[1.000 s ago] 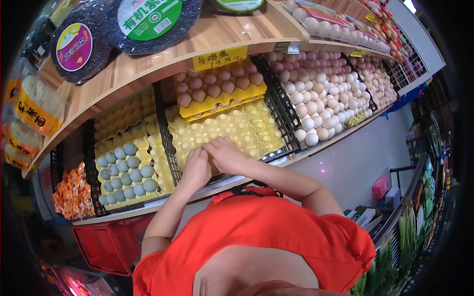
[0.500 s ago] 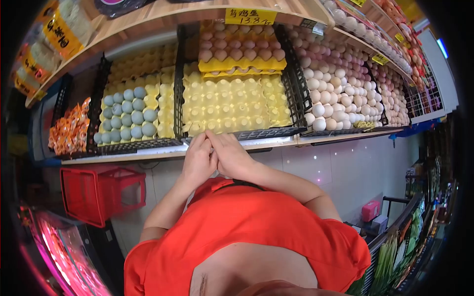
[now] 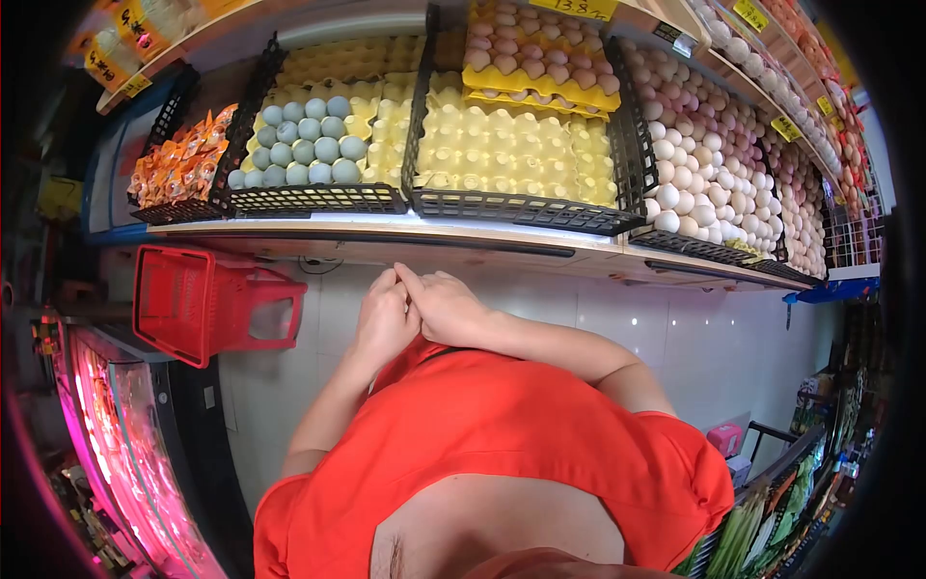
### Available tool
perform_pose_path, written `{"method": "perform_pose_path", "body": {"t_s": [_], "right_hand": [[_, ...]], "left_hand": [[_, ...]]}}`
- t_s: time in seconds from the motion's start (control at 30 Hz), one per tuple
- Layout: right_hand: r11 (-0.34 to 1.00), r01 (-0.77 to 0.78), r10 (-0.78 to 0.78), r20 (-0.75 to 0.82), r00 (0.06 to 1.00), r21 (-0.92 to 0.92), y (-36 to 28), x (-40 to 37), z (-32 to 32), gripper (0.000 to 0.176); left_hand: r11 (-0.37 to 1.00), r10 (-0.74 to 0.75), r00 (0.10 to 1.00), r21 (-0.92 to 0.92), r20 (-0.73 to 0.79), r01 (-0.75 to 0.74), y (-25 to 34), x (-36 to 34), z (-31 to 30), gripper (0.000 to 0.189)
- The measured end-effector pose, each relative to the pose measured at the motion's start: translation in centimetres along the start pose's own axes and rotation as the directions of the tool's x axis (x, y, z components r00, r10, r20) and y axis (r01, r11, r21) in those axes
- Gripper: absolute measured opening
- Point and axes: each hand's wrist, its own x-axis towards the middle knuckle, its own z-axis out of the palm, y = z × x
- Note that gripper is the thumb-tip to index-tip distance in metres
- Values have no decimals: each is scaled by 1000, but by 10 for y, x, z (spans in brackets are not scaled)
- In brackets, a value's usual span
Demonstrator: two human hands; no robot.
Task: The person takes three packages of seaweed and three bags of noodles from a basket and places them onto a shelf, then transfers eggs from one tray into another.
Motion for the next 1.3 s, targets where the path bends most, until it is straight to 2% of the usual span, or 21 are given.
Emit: {"method": "perform_pose_path", "body": {"t_s": [0.17, 0.3, 0.37, 0.53, 0.67, 0.8, 0.87, 0.97, 1.1, 1.17, 1.27, 1.3], "right_hand": [[999, 10, -7, 58, 998, -42, -23, 26, 21, 65], [1000, 22, -21, 47, 999, -17, -53, 64, 56, 59], [1000, 12, -11, 114, 993, -6, -71, 85, 71, 59], [997, 71, -70, 90, 993, -6, -107, 131, 110, 67], [998, 28, -22, 124, 992, -48, -116, 147, 121, 69], [998, 16, -11, 78, 997, -60, -112, 152, 125, 69], [993, 64, -53, 108, 993, -96, -105, 160, 125, 69], [998, -22, 33, 179, 983, -65, -104, 170, 117, 69], [999, -13, 24, 208, 978, -51, -101, 185, 92, 69], [995, 7, 26, 315, 949, -101, -97, 196, 78, 75], [988, 69, -32, 262, 965, -135, -85, 209, 62, 75], [990, 40, -1, 273, 962, -136, -82, 214, 55, 75]], "left_hand": [[999, -32, 999, 29, -27, 32, -27, -16, -26, 10], [992, -108, 993, 72, 38, 105, -69, -36, -66, 12], [991, -118, 992, 72, 35, 116, -86, -43, -90, 12], [993, -118, 993, -27, 10, 118, -133, -62, -145, 12], [986, -117, 986, -101, 120, 129, -160, -63, -166, 12], [984, -97, 979, -131, 179, 122, -174, -55, -167, 13], [979, -67, 982, -178, 175, 98, -181, -49, -167, 13], [974, -53, 984, -206, 170, 88, -189, -38, -166, 13], [988, -52, 980, -130, 191, 78, -189, -21, -173, 13], [994, -65, 976, -77, 206, 82, -186, -9, -182, 13], [996, -72, 969, -41, 235, 84, -181, 15, -190, 13], [996, -27, 972, -74, 235, 46, -181, 24, -191, 13]]}}
